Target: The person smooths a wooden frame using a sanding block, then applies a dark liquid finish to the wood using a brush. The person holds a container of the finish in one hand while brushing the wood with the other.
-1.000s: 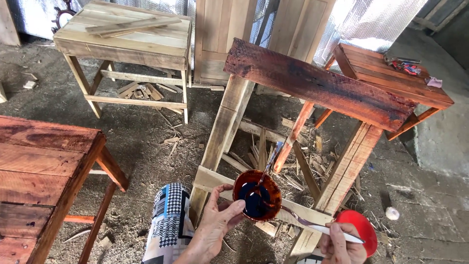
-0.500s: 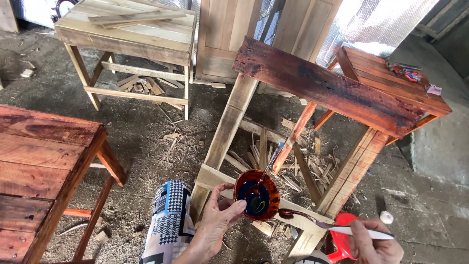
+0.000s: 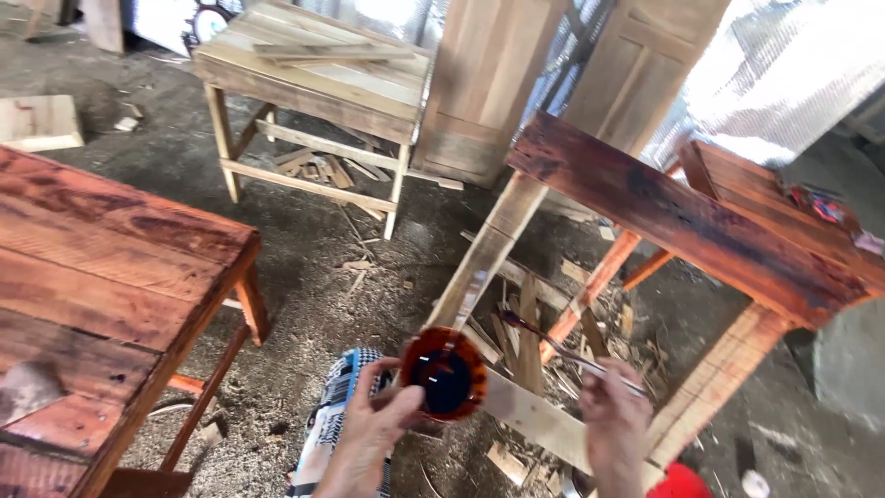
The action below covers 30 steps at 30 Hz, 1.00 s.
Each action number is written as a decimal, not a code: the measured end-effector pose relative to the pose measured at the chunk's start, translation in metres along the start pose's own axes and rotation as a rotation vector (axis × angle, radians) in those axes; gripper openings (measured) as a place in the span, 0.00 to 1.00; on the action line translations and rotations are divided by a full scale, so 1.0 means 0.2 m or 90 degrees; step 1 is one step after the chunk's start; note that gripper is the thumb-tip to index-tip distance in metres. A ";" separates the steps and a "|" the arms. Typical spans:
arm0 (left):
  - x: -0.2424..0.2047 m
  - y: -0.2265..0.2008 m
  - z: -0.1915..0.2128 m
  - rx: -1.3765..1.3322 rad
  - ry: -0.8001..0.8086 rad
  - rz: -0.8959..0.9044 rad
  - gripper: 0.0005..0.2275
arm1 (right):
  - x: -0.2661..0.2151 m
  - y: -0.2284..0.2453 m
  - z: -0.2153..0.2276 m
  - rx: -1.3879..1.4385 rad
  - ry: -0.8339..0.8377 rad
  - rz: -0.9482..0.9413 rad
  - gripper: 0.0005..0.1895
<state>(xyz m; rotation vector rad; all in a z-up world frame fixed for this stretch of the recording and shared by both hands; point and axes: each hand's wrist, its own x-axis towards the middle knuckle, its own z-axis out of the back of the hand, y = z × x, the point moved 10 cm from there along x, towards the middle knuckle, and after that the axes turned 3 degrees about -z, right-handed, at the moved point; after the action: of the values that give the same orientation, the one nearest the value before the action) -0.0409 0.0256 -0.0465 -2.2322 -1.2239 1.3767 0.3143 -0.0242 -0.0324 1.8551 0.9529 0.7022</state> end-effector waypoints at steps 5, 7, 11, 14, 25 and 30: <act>0.07 -0.18 0.32 0.003 -0.105 -0.082 0.22 | 0.27 -0.19 -0.29 0.008 0.061 -0.058 0.07; 0.10 -0.24 0.39 -0.104 -0.088 -0.137 0.25 | 0.37 0.08 -0.48 -0.161 0.047 0.065 0.14; 0.07 -0.31 0.41 -0.142 -0.098 -0.138 0.25 | 0.37 0.22 -0.54 -0.024 -0.019 0.120 0.07; 0.08 -0.34 0.41 -0.126 -0.112 -0.142 0.22 | 0.34 0.05 -0.58 -0.414 0.058 0.101 0.18; 0.14 -0.30 0.45 -0.183 -0.095 -0.162 0.21 | 0.44 0.24 -0.70 -0.133 0.052 0.184 0.15; 0.09 -0.35 0.40 -0.182 -0.106 -0.141 0.22 | 0.24 0.02 -0.63 -0.489 -0.159 -0.223 0.11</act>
<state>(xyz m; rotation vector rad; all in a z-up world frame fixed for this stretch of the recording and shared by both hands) -0.1408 0.0659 -0.0591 -2.1044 -1.7664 1.3955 0.2427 0.0727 0.0285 1.0360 0.6824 0.5024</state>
